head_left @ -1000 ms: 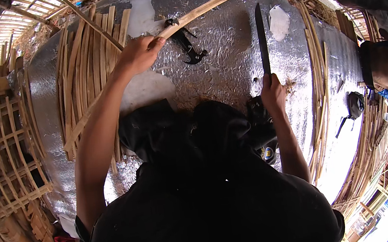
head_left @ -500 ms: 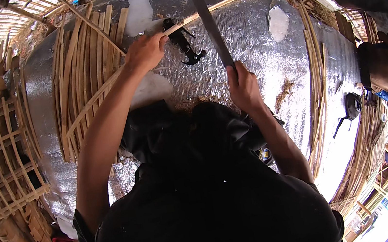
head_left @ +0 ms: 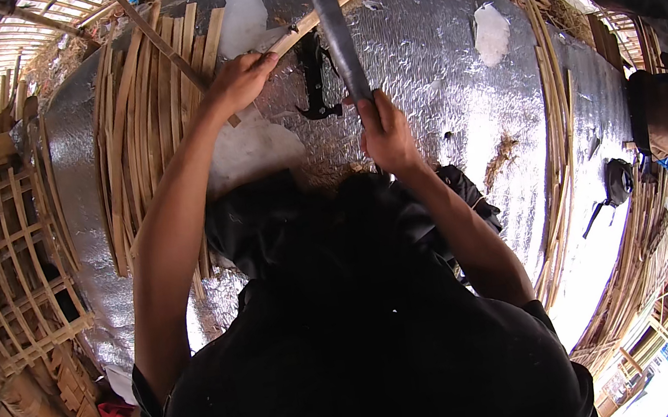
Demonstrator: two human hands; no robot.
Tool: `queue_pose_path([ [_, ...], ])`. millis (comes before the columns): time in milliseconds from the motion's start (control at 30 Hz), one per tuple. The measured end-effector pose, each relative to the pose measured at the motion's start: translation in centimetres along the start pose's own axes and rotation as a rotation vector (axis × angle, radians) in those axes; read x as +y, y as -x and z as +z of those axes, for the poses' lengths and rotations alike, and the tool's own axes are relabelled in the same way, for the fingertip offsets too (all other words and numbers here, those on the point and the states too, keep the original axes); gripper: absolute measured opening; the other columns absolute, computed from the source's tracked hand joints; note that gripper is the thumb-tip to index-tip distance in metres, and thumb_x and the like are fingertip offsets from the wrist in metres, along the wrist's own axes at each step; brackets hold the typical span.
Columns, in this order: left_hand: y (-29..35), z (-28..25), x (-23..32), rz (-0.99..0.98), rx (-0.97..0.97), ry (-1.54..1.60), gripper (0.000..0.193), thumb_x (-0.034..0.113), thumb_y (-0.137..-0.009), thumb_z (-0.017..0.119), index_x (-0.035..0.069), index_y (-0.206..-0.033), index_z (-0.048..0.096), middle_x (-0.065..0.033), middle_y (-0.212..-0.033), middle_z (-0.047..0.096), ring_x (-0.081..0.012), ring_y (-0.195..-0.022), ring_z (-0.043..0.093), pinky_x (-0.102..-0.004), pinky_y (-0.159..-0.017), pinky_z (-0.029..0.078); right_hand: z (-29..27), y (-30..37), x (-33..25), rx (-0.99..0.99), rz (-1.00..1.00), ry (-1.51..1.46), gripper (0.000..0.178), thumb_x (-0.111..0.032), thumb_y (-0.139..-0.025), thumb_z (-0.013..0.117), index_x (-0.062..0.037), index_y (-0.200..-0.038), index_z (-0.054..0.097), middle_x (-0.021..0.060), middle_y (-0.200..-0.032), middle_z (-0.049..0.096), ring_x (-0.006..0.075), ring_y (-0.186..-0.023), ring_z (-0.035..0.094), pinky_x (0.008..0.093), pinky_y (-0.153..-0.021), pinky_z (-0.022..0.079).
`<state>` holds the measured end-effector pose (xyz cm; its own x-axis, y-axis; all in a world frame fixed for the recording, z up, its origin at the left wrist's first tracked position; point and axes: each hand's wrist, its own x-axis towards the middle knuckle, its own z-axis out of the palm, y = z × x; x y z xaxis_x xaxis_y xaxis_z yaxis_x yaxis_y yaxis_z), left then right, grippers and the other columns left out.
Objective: The person splits bamboo strips using a large knife, holding the bamboo against their lap and a surface while striking it with the blade.
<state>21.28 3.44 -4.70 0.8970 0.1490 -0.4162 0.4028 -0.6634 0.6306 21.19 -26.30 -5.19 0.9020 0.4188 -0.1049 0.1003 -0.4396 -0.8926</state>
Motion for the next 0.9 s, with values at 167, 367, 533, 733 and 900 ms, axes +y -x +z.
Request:
queue_pose_path([
  [167,1.2,0.9,2.4,0.105,0.188,-0.153,0.046,0.047,-0.105,0.047,0.007,-0.100,0.069,-0.0203,-0.082,0.070,-0.0422,-0.083,0.069,-0.0493,-0.075,0.053,-1.0,1.5,-2.2,0.043,-0.149,0.079,0.014,-0.011,-0.102,0.054,0.0003,-0.095,0.051,0.0249,-0.088,0.071,0.0481,-0.075,0.067,0.0509,-0.060,0.050],
  [367,3.1,2.2,5.2,0.179,0.314,-0.327,0.036,0.042,-0.104,0.050,0.011,-0.101,0.069,-0.0188,-0.075,0.070,-0.0429,-0.075,0.070,-0.0529,-0.069,0.056,-3.2,-0.4,-3.8,0.064,-0.053,0.088,0.015,-0.013,-0.102,0.055,-0.0011,-0.095,0.050,0.0254,-0.074,0.067,0.0490,-0.072,0.067,0.0518,-0.056,0.048],
  [533,2.3,3.0,5.9,0.151,0.268,-0.464,0.036,0.043,-0.105,0.047,0.013,-0.102,0.067,-0.0202,-0.072,0.068,-0.0449,-0.070,0.068,-0.0551,-0.063,0.055,-3.8,-0.9,-3.3,0.119,-0.078,0.215,0.017,-0.017,-0.102,0.055,-0.0028,-0.096,0.049,0.0272,-0.070,0.063,0.0520,-0.069,0.064,0.0542,-0.054,0.045],
  [733,1.3,4.5,4.8,0.241,0.352,-0.462,0.030,0.037,-0.104,0.053,0.009,-0.099,0.061,-0.0181,-0.065,0.066,-0.0430,-0.061,0.068,-0.0519,-0.054,0.056,-4.2,-3.1,-6.6,0.085,-0.263,0.321,0.015,-0.010,-0.102,0.053,0.0005,-0.096,0.045,0.0214,-0.056,0.056,0.0430,-0.050,0.062,0.0480,-0.041,0.043],
  [900,1.5,4.1,4.3,0.233,0.355,-0.481,0.028,0.038,-0.104,0.053,0.010,-0.101,0.058,-0.0187,-0.070,0.069,-0.0416,-0.064,0.069,-0.0524,-0.056,0.056,-3.9,-5.4,-10.8,0.341,-0.608,0.235,0.017,-0.011,-0.102,0.052,0.0020,-0.095,0.043,0.0163,-0.054,0.056,0.0361,-0.045,0.062,0.0465,-0.036,0.043],
])
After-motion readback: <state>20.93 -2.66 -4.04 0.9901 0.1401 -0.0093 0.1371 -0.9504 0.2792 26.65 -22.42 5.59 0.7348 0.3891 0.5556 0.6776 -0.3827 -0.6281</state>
